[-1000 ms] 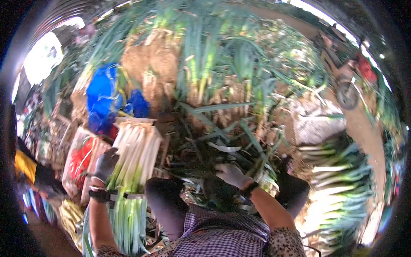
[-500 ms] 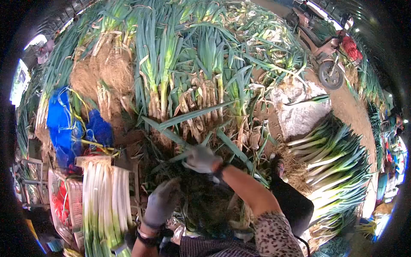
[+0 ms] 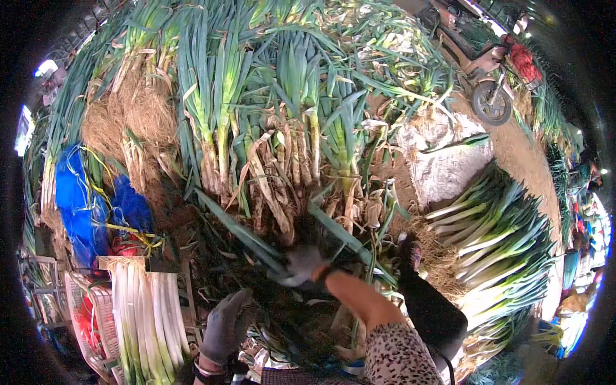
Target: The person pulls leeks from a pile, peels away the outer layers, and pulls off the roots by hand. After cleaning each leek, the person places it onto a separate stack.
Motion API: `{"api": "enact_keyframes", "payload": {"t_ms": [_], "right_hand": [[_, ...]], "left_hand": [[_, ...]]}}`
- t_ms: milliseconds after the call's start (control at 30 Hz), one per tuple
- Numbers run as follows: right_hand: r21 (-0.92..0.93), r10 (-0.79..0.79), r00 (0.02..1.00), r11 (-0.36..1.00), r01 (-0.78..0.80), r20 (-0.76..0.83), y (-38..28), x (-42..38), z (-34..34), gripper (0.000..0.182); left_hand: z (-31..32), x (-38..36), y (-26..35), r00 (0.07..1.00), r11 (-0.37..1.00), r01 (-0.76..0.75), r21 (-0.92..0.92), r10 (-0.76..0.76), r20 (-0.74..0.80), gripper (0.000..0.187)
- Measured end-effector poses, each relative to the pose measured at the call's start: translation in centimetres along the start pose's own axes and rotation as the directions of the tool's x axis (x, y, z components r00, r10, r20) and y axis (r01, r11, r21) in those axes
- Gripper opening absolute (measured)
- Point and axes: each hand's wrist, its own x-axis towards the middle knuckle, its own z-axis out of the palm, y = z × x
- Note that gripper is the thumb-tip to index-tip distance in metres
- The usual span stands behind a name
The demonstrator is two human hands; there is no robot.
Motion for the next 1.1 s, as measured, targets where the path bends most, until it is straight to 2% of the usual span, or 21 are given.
{"api": "enact_keyframes", "payload": {"t_ms": [33,100,133,167,233,267,333,367,433,533,567,600,667,733,800,833,933,967,1000,1033,1100], "right_hand": [[-0.151,-0.028,0.995,0.988,0.042,0.095,-1.7,-3.8,0.4,0.043],[-0.18,-0.074,0.99,0.982,0.052,-0.118,-4.2,-9.7,4.0,0.043],[-0.06,-0.033,0.993,0.998,0.026,-0.114,-4.8,-11.2,4.2,0.044],[0.007,-0.082,0.991,0.997,0.082,0.103,-4.2,-11.1,4.3,0.044],[0.168,-0.209,0.849,0.975,0.144,0.486,-2.1,-8.1,4.1,0.044],[0.181,-0.161,0.843,0.98,0.077,0.513,-0.6,-4.8,0.6,0.041],[0.359,-0.083,0.995,0.932,0.059,0.052,4.3,1.6,-0.9,0.036],[0.426,-0.036,0.982,0.898,0.112,-0.183,6.9,4.7,-1.6,0.034],[0.524,0.29,0.925,0.842,-0.124,-0.247,9.9,9.6,-5.7,0.033],[-0.04,0.388,0.903,0.915,-0.401,-0.187,18.1,17.6,-1.4,0.042],[-0.493,0.173,0.98,0.847,-0.198,-0.097,22.7,21.7,4.9,0.05],[-0.27,0.276,0.94,0.907,-0.323,-0.199,25.6,23.5,8.6,0.05],[0.199,0.517,0.85,0.847,-0.492,-0.101,21.6,20.5,1.7,0.047],[0.633,0.641,0.767,0.586,-0.505,0.018,19.0,18.1,-3.1,0.044],[0.88,0.664,0.727,0.227,-0.417,0.173,15.4,14.4,-6.6,0.041],[0.919,0.648,0.724,0.094,-0.383,0.235,13.4,12.3,-7.7,0.04],[0.989,0.39,0.918,0.087,-0.117,0.075,8.7,5.2,-4.6,0.029],[0.996,0.279,0.96,0.072,-0.053,0.031,6.1,1.9,-3.4,0.027],[0.998,0.212,0.977,0.054,-0.022,0.01,3.0,-1.4,-2.3,0.027],[0.991,0.147,0.98,0.008,-0.133,0.13,-0.3,-4.6,-3.4,0.04],[0.979,0.392,0.901,-0.161,-0.129,0.183,-5.1,-8.0,1.7,0.025]], "left_hand": [[0.4,0.2,0.3,1.0,1.0,-0.016,0.006,0.016,0.005,0.034],[1.7,0.0,0.3,0.999,0.999,-0.05,0.009,0.05,-0.004,0.032],[2.2,0.0,0.7,0.998,0.997,-0.062,0.038,0.062,0.005,0.032],[2.7,0.1,1.4,0.997,0.995,-0.072,0.068,0.07,0.02,0.033],[3.3,0.2,1.4,0.99,0.987,-0.122,0.102,0.114,0.081,0.036],[3.4,0.3,1.5,0.988,0.986,-0.136,0.098,0.127,0.093,0.036],[3.6,0.8,1.5,0.981,0.983,-0.164,0.081,0.154,0.121,0.037],[3.4,1.0,1.5,0.981,0.991,-0.104,0.088,0.088,0.171,0.038],[2.4,1.5,2.3,0.984,0.997,-0.054,0.055,0.044,0.171,0.036],[2.5,2.2,0.6,0.99,0.997,-0.034,0.07,0.024,0.14,0.032],[2.3,2.1,0.4,0.994,0.994,-0.063,0.085,0.055,0.094,0.029],[2.2,2.1,0.1,0.995,0.991,-0.089,0.1,0.085,0.048,0.027],[2.1,2.5,-0.3,0.997,0.998,-0.038,0.047,0.035,0.072,0.03],[2.2,2.6,-0.3,0.996,0.999,-0.027,0.044,0.023,0.09,0.031],[2.2,2.7,0.1,0.993,0.999,-0.045,0.025,0.042,0.107,0.03],[2.0,2.9,0.4,0.992,0.998,-0.06,0.015,0.058,0.113,0.029],[1.9,3.3,1.4,0.965,0.991,0.095,0.098,-0.116,0.235,0.034],[2.4,3.1,1.0,0.981,0.996,0.026,0.084,-0.042,0.191,0.035],[2.7,3.2,0.8,0.984,0.996,-0.005,0.085,-0.011,0.179,0.035],[2.9,3.5,0.7,0.986,0.996,-0.037,0.086,0.022,0.165,0.035],[3.2,2.2,1.4,0.988,0.993,-0.08,0.084,0.068,0.137,0.033]]}}
